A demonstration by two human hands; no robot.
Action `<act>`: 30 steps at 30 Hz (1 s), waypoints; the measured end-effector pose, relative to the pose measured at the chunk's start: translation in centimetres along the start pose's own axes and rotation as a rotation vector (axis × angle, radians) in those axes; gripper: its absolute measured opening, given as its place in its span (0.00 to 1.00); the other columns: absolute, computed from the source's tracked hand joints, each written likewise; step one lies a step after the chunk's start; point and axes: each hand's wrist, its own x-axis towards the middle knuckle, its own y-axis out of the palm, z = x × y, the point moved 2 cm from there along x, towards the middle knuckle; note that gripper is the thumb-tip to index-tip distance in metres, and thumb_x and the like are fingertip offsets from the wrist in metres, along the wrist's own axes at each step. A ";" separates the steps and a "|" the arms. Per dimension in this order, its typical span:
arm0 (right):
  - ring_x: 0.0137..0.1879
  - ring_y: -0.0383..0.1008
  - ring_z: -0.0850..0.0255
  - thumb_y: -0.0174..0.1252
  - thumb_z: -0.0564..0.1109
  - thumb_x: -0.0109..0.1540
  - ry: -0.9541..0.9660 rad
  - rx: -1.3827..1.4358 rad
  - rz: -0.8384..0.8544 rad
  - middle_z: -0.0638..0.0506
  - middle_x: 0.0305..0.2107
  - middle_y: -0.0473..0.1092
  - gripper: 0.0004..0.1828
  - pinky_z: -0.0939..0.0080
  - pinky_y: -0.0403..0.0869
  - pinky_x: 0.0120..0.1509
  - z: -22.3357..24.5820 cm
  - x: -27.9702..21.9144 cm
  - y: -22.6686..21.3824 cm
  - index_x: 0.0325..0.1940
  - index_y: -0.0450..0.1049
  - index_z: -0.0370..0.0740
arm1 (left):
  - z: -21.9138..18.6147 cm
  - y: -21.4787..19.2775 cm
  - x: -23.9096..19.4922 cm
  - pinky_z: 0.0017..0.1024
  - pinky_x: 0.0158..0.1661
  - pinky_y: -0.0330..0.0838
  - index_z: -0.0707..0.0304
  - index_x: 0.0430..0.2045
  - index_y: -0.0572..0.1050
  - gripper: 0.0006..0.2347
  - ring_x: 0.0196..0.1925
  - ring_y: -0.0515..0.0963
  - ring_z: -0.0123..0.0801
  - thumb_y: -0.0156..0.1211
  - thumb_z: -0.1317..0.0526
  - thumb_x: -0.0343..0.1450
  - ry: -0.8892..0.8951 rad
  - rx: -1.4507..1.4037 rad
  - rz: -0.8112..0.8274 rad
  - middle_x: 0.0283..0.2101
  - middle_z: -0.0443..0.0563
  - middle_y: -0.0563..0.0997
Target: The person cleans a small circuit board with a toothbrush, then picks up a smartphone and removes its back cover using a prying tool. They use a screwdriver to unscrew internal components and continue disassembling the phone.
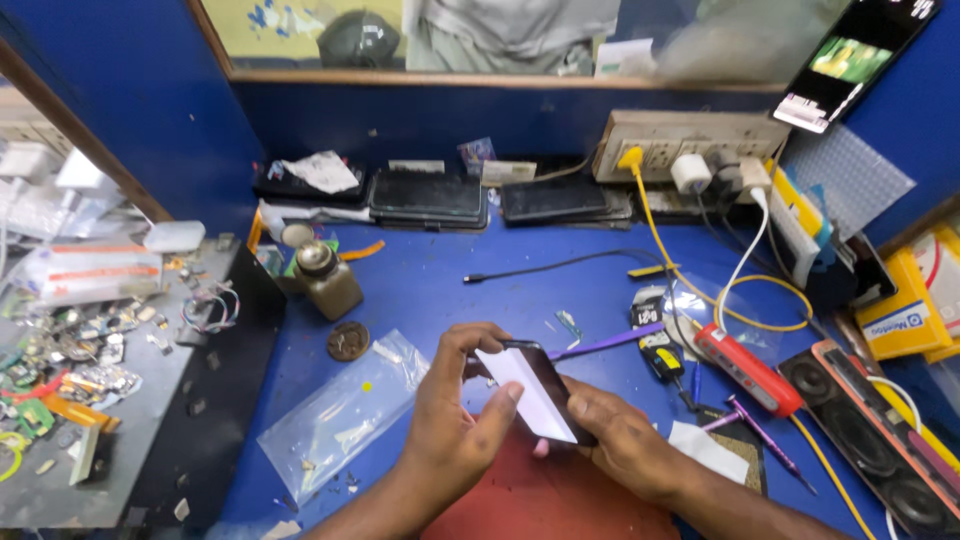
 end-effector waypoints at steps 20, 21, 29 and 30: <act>0.66 0.70 0.52 0.63 0.51 0.62 -0.476 -0.941 -0.187 0.42 0.59 0.67 0.35 0.54 0.68 0.67 4.0 -0.6 2.5 0.71 0.64 0.36 | 2.5 1.7 -0.3 0.35 0.61 0.70 0.54 0.71 0.45 0.35 0.62 0.72 0.36 0.61 0.64 0.71 -0.388 -0.429 0.104 0.61 0.58 0.68; 0.65 0.70 0.52 0.65 0.49 0.61 -0.494 -0.967 -0.180 0.42 0.58 0.68 0.36 0.55 0.69 0.66 3.7 -0.6 2.5 0.70 0.65 0.36 | 2.7 1.6 -0.3 0.34 0.61 0.70 0.54 0.71 0.47 0.33 0.61 0.73 0.34 0.59 0.63 0.72 -0.403 -0.420 0.074 0.59 0.58 0.71; 0.52 0.75 0.63 0.60 0.39 0.62 -0.076 -0.361 -0.118 0.47 0.49 0.71 0.32 0.61 0.78 0.54 2.7 -0.6 1.1 0.70 0.63 0.38 | 4.0 0.9 -0.2 0.32 0.56 0.71 0.69 0.61 0.67 0.18 0.52 0.76 0.31 0.52 0.59 0.77 -0.566 -0.763 -0.096 0.51 0.54 0.76; 0.50 0.75 0.63 0.60 0.38 0.60 -0.043 -0.315 -0.150 0.48 0.49 0.71 0.32 0.60 0.78 0.53 2.8 -0.4 1.0 0.69 0.63 0.39 | 3.9 1.0 -0.2 0.32 0.56 0.72 0.70 0.59 0.68 0.17 0.52 0.76 0.32 0.53 0.60 0.77 -0.581 -0.799 -0.100 0.51 0.54 0.77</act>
